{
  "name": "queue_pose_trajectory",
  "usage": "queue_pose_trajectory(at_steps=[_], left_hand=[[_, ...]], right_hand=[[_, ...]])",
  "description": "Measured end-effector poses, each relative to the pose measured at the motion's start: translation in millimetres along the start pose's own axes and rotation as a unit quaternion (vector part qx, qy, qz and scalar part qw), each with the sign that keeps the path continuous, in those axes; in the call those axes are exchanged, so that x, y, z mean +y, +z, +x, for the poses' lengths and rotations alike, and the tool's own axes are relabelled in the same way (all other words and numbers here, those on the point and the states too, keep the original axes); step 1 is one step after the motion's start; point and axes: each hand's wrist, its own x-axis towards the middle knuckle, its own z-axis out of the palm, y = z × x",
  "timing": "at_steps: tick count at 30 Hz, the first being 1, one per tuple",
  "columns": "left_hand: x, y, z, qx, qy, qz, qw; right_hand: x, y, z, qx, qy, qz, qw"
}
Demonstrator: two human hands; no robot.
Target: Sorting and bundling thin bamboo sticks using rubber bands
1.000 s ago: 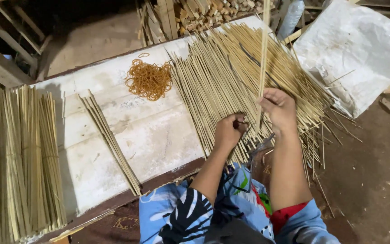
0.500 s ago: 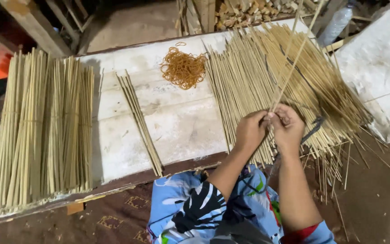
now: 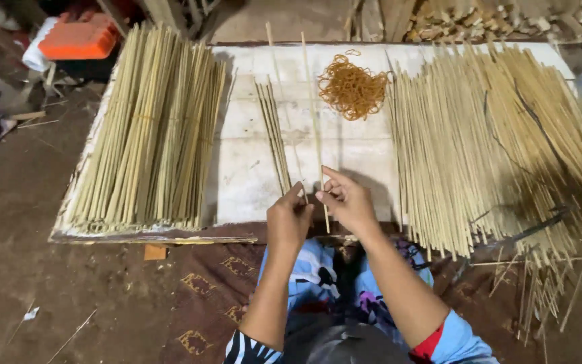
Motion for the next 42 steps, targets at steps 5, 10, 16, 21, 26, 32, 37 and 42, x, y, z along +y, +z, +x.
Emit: queue_pose_trajectory(at_steps=[5,10,16,21,26,32,37,42], left_hand=[[-23.0,-40.5,-1.5,0.022,-0.062,0.048,0.997],[-31.0,-40.5,2.4,-0.016,-0.073,0.088,0.993],[-11.9,-46.8,-1.4,-0.032,-0.076,0.096,0.992],[25.2,-39.9,3.1,0.004,-0.054,0.113,0.992],[45.5,49.9,21.1,-0.1,0.072,-0.022,0.992],[74.4,205.7,29.0,-0.275,0.078,-0.153,0.946],[122.2,270.3,34.9,-0.341,0.026,-0.211,0.916],[140.4,270.0,26.2,-0.285,0.035,-0.129,0.949]], right_hand=[[14.6,60.5,14.6,-0.053,0.011,-0.065,0.996],[2.8,74.3,20.3,-0.052,0.007,-0.176,0.983],[-1.6,68.1,13.8,-0.036,-0.055,-0.277,0.959],[-15.1,15.6,14.3,-0.038,-0.016,-0.144,0.989],[-6.1,-97.4,13.3,0.066,-0.011,-0.161,0.985],[42.3,-252.7,1.0,0.243,-0.007,-0.246,0.938],[48.1,-311.4,-12.0,0.283,0.087,-0.37,0.881],[63.8,-316.8,-1.0,0.267,0.172,-0.417,0.852]])
